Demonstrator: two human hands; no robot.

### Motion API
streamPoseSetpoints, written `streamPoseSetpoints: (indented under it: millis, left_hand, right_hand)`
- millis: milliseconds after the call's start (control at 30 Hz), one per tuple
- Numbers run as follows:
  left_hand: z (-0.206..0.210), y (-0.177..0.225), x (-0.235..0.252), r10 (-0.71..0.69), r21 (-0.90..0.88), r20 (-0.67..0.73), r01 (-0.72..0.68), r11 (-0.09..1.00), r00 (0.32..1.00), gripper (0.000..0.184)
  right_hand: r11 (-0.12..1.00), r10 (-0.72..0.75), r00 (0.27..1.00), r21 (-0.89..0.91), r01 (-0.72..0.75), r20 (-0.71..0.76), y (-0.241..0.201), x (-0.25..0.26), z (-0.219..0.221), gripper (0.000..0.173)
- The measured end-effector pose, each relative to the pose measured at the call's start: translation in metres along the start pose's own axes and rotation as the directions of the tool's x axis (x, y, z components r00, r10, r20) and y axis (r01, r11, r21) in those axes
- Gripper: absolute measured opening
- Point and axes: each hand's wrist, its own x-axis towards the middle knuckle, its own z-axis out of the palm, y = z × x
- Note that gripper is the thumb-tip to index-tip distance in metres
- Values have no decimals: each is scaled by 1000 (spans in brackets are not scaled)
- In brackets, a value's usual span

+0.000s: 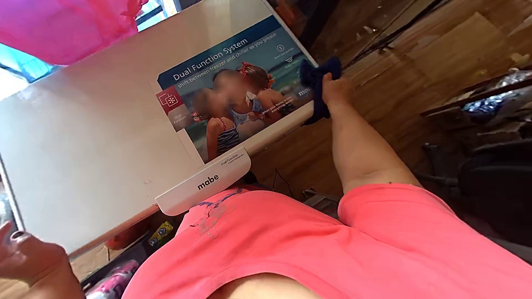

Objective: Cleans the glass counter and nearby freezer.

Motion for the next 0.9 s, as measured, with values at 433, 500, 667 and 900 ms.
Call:
streamPoseSetpoints:
  millis: [433,500,667,900]
  left_hand:
    - [113,172,-53,209,-243,125,-174,954,970,32]
    - [121,176,-60,237,-233,155,-198,952,959,32]
    - [126,182,-85,213,-119,206,-191,974,955,32]
    - [160,194,-101,247,-17,288,-252,967,925,35]
  right_hand:
    - [309,-671,669,941,-141,321,-47,-23,-103,33]
    - [514,-500,789,855,-61,357,-44,-20,-86,32]
    - [747,-664,745,119,654,71,-36,-23,-48,59]
    - [655,-554,709,-296,695,437,-111,-30,71,80]
